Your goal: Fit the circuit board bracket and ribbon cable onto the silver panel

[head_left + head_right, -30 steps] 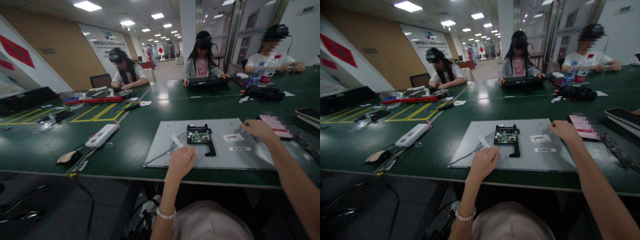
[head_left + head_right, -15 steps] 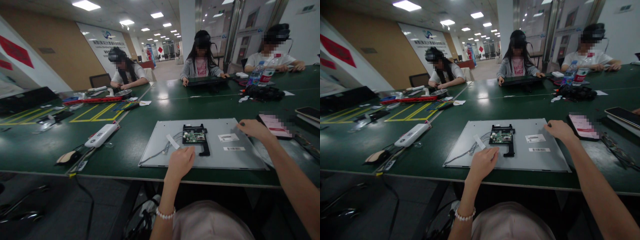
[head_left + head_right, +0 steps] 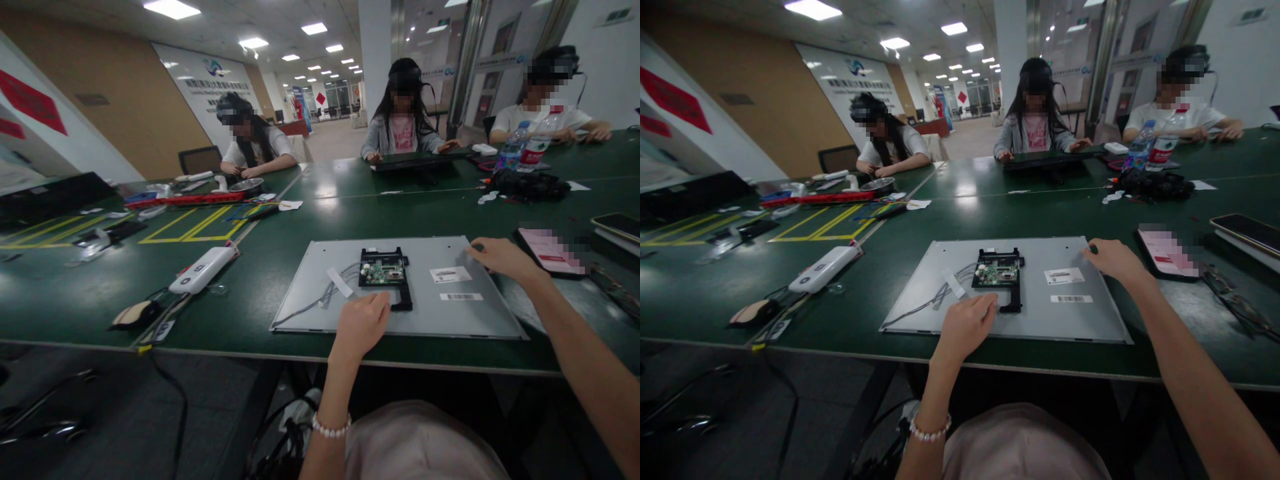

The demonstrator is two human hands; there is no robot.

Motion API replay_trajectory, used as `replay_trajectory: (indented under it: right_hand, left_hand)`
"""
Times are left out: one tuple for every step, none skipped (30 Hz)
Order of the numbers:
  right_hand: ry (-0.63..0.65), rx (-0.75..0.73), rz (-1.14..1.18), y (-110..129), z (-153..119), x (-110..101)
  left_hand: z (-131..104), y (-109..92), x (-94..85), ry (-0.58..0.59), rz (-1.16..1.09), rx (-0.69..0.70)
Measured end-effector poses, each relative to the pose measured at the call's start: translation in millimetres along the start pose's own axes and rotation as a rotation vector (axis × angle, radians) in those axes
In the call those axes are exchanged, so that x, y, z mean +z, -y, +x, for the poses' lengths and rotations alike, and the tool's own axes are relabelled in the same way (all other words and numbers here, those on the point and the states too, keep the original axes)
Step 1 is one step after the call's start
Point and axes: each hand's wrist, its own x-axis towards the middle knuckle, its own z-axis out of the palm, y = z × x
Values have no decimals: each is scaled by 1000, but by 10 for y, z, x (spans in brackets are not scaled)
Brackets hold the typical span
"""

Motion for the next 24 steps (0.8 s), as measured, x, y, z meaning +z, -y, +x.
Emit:
replay_trajectory:
  right_hand:
    - [20,14,19,5,-2,0]
    - [43,33,35,10,-2,0]
    - [58,50,42,15,-2,1]
    - [58,53,44,19,0,4]
    - [57,50,42,20,3,9]
    - [56,41,42,20,7,15]
    - [55,33,41,19,11,21]
    - [57,26,38,17,16,27]
    - [58,19,34,16,20,31]
    - [59,10,27,16,22,34]
    - [58,4,19,18,23,34]
    - [60,-2,12,23,21,32]
    - [63,-8,8,31,17,27]
    - [66,-14,7,41,11,21]
    - [69,-21,7,53,3,13]
    - [70,-29,7,64,-5,6]
    - [67,-37,5,75,-12,1]
    - [64,-46,2,83,-16,-2]
    - [60,-52,-3,88,-18,-2]
    - [56,-57,-9,88,-15,1]
    - [53,-60,-13,83,-9,9]
    - [51,-64,-16,74,0,19]
    - [50,-70,-18,62,12,30]
    - [49,-76,-18,50,24,43]
  left_hand:
    - [-1,1,3,0,-2,-1]
    - [-1,2,5,1,-5,-2]
    - [-1,3,6,1,-7,-2]
    - [-1,3,5,3,-10,-3]
    - [1,3,3,5,-11,-4]
    - [3,2,0,8,-12,-5]
    - [5,0,-4,12,-13,-6]
    - [7,-2,-9,15,-14,-6]
    - [9,-5,-13,19,-15,-7]
    - [10,-9,-17,22,-17,-8]
    - [11,-12,-21,23,-21,-10]
    - [12,-15,-24,22,-25,-11]
    - [13,-17,-26,22,-29,-13]
    - [14,-18,-27,23,-32,-15]
    - [15,-19,-29,25,-32,-16]
    - [15,-19,-30,28,-31,-18]
    - [15,-19,-30,32,-30,-20]
    - [15,-18,-29,36,-29,-23]
    - [15,-18,-28,38,-28,-27]
    - [14,-18,-25,39,-29,-30]
    - [13,-17,-21,39,-31,-32]
    - [12,-17,-17,38,-31,-33]
    - [11,-17,-13,36,-30,-34]
    - [10,-16,-10,33,-26,-35]
